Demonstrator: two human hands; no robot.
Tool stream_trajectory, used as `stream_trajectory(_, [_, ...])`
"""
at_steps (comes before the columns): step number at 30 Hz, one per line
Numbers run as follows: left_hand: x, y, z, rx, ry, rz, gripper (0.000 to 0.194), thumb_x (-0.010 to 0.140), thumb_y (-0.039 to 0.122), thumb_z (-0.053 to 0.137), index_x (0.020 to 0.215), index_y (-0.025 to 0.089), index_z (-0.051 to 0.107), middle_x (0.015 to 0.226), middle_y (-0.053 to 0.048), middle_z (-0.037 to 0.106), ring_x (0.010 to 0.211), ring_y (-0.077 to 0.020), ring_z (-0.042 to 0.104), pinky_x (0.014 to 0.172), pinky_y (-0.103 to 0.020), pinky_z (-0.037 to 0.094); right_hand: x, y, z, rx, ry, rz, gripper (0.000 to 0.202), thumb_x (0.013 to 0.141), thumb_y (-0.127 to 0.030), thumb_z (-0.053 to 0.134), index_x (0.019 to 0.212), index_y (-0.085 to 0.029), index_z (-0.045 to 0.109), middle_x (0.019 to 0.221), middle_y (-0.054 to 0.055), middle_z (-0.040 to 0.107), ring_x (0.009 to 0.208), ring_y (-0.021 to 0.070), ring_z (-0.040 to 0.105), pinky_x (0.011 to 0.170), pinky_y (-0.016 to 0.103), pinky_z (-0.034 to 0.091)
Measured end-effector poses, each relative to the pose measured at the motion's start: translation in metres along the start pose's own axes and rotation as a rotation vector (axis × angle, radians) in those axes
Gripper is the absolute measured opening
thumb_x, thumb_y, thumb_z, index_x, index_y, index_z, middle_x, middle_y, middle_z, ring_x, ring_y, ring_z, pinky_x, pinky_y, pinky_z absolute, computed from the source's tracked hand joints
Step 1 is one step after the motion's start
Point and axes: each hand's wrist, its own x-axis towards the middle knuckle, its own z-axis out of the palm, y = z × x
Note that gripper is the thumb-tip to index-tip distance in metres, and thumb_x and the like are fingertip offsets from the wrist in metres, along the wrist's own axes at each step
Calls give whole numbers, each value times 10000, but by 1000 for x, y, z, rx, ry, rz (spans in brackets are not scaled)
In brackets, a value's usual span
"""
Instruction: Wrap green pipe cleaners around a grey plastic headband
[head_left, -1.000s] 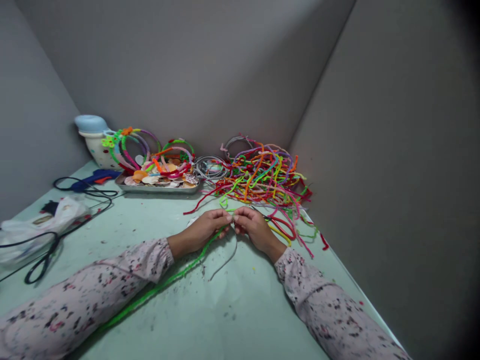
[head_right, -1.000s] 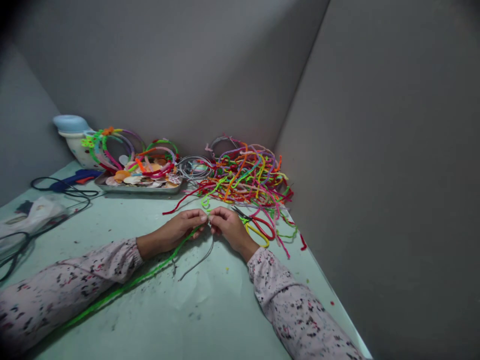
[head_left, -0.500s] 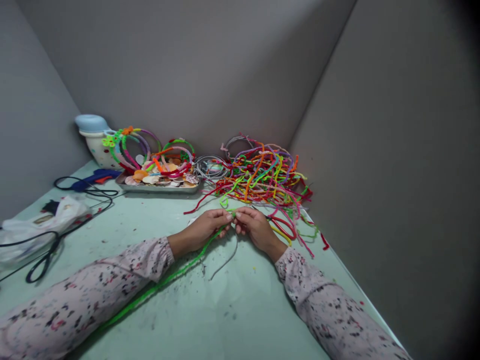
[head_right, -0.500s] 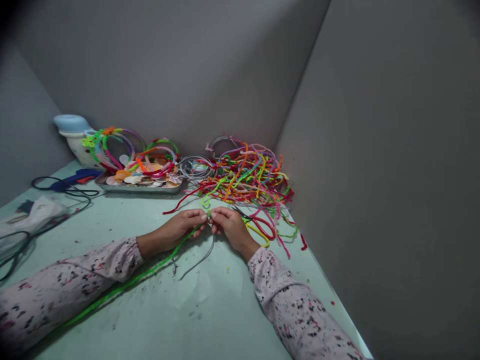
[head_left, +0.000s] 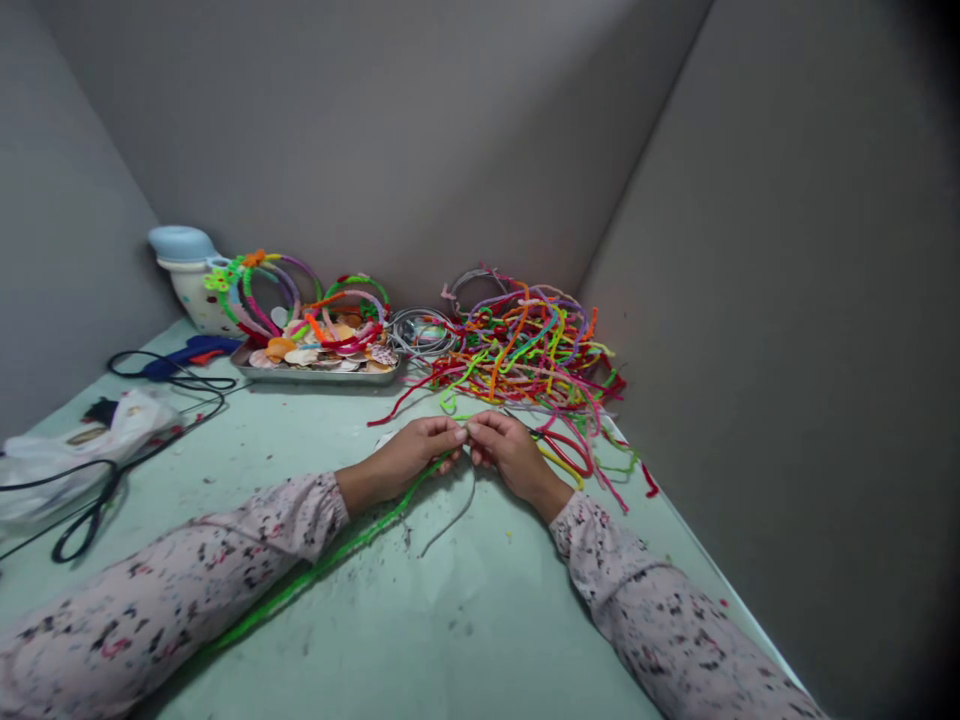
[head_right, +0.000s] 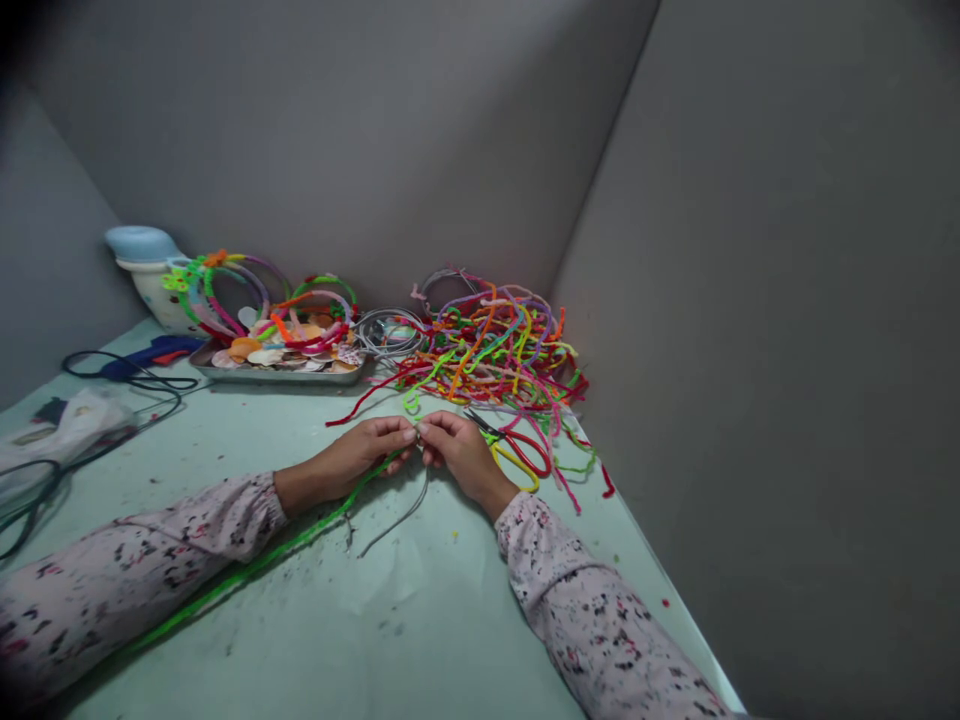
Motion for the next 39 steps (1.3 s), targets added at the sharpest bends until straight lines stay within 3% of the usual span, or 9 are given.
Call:
stream_trajectory(9, [-1, 0, 0, -91, -33, -44, 204, 781, 319, 642, 799, 120, 601, 704, -12, 583, 545, -73, 470, 522, -206, 363, 2, 3, 1, 11, 64, -12, 182, 829, -368, 555, 777, -193, 556, 534, -44, 539, 469, 91, 459, 479, 203, 344])
stream_trajectory(16, [1, -4, -3, -93, 3, -64, 156, 750, 258, 649, 739, 137, 552, 637, 14, 541, 497, -69, 466, 451, -191, 307, 3, 1, 0, 94, 9, 32, 212, 793, -384, 610, 797, -174, 586, 589, -26, 571, 482, 80, 484, 456, 187, 348])
stream_trajectory(28, [1, -4, -3, -94, 9, -59, 164, 745, 266, 652, 745, 130, 561, 647, 6, 545, 485, -61, 457, 432, -188, 290, 3, -2, -2, 252, -9, 63, 208, 746, -276, 611, 906, -162, 680, 667, -4, 591, 495, 80, 528, 421, 187, 345])
stream_trajectory(33, [1, -4, -2, -62, 0, -67, 170, 753, 277, 644, 742, 136, 551, 637, 7, 541, 498, -68, 459, 435, -183, 292, 4, 1, 0, 200, 11, 60, 154, 763, -303, 609, 829, -168, 641, 632, -20, 571, 473, 76, 512, 408, 186, 328])
stream_trajectory(39, [1, -2, -2, -71, -20, -66, 180, 755, 290, 644, 747, 129, 562, 729, -28, 623, 508, -61, 473, 453, -187, 311, 4, 5, 7, 101, 36, 18, 247, 817, -432, 573, 846, -187, 583, 564, -49, 535, 454, 74, 468, 423, 183, 332])
